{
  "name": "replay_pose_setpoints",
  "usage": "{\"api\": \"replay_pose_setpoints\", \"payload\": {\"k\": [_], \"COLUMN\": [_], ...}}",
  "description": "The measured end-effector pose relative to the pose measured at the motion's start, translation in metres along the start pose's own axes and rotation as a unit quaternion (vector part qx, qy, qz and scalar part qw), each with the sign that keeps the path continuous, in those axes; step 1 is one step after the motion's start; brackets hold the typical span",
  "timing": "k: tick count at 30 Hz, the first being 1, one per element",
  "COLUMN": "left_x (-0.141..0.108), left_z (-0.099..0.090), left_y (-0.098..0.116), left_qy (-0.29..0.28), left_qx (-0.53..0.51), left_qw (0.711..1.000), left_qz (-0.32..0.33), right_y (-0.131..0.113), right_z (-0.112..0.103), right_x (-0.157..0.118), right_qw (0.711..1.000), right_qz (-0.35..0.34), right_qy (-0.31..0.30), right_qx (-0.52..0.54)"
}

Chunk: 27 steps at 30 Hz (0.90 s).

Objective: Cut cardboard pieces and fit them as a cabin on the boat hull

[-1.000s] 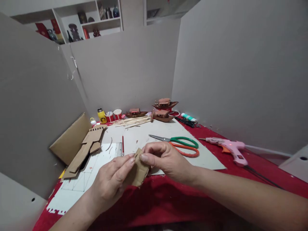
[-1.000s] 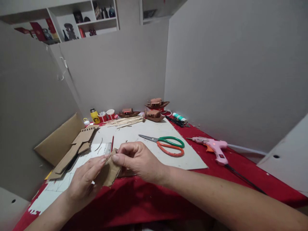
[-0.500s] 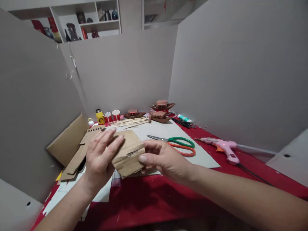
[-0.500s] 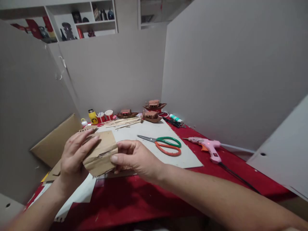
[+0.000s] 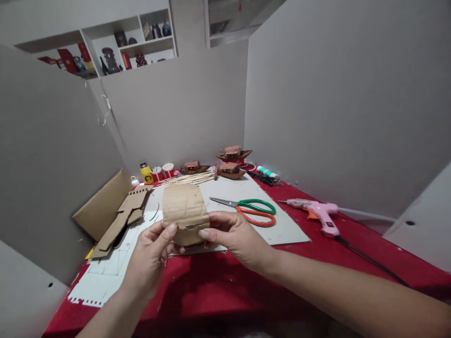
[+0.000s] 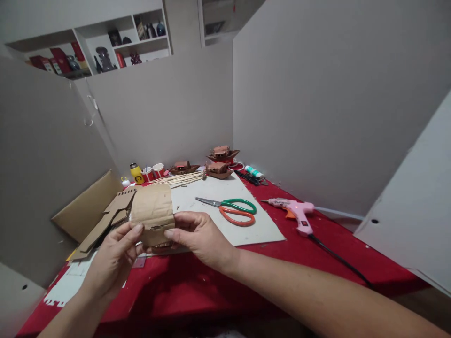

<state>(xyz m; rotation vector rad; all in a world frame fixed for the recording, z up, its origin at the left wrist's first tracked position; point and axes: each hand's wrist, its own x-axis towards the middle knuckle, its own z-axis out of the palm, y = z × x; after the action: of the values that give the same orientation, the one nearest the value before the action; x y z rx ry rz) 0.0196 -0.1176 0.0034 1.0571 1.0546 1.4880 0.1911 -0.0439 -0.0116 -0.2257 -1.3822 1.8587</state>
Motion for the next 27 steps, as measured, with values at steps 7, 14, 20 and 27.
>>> {"api": "replay_pose_setpoints", "payload": {"k": [7,14,20,27], "left_x": [0.006,0.015,0.034,0.055], "left_z": [0.008,0.012,-0.007,-0.025], "left_y": [0.0,-0.009,-0.003,-0.005], "left_qy": [-0.008,-0.014,0.082,0.099], "left_qx": [0.098,0.028,0.001,0.001], "left_qw": [0.993,0.999,0.995,0.994], "left_qz": [0.065,0.008,0.055,0.053], "right_y": [-0.01,-0.004,-0.038,-0.044], "right_z": [-0.01,-0.013,-0.083,-0.152], "right_x": [-0.001,0.005,0.011,0.006], "right_qw": [1.0,0.997,0.815,0.533], "right_qz": [0.018,0.004,0.003,0.258], "right_qy": [-0.01,0.038,0.076,0.031], "right_qx": [-0.019,-0.065,-0.574,-0.805]}}
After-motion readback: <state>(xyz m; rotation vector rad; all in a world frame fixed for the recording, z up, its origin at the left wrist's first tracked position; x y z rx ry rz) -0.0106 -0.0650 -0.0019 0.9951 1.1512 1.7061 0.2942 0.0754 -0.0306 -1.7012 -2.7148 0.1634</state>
